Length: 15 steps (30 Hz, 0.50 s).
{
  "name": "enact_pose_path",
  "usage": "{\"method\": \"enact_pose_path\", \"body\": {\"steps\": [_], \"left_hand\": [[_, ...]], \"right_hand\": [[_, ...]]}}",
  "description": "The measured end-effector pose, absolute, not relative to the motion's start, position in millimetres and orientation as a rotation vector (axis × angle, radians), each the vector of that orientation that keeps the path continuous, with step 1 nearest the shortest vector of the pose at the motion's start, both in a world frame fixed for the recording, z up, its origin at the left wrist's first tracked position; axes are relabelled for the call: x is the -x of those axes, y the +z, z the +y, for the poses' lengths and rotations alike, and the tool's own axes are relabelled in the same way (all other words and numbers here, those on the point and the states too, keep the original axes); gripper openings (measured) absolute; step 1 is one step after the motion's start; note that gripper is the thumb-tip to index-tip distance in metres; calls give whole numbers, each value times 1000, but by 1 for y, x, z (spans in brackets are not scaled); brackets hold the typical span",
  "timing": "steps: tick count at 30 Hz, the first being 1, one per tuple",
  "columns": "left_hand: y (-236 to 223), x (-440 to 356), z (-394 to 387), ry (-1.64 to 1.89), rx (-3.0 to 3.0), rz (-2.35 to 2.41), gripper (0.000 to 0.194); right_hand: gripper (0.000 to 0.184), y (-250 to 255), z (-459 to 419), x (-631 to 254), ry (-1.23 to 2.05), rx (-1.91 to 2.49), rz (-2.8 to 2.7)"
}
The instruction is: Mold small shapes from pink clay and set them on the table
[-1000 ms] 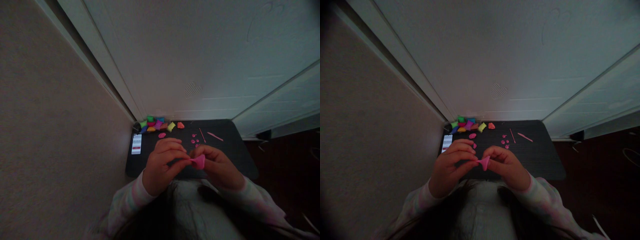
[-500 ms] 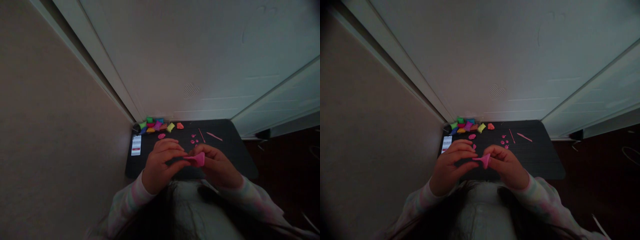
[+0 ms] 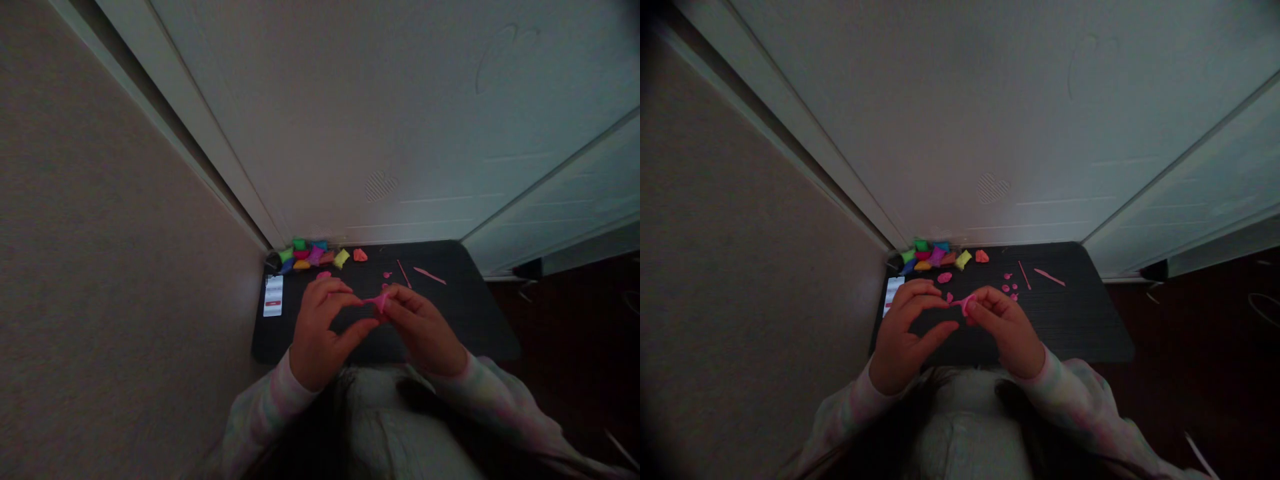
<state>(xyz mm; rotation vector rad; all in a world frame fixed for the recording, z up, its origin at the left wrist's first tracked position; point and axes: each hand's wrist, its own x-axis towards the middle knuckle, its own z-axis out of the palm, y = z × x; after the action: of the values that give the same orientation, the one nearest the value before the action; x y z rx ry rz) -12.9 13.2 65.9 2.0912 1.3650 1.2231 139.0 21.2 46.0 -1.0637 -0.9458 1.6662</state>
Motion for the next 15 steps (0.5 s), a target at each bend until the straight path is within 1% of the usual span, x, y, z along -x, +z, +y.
{"method": "enact_pose_path", "body": {"steps": [2,5,8,11,15], "left_hand": [[67,11,11,1180,-2102,1417,15],[67,8,10,1035,-2181,1470,16],[64,8,13,982,-2240,1516,15],[60,9,16,999,-2246,1505,12],[56,11,19,1089,-2105,1465,12]], "right_hand": [[14,46,22,-138,1506,1143,-1109],[12,48,21,-137,1227,1250,-1392],[11,51,20,-137,977,1284,-1614],[6,52,18,-138,834,1263,-1722],[4,51,16,-139,750,1206,-1778]]}}
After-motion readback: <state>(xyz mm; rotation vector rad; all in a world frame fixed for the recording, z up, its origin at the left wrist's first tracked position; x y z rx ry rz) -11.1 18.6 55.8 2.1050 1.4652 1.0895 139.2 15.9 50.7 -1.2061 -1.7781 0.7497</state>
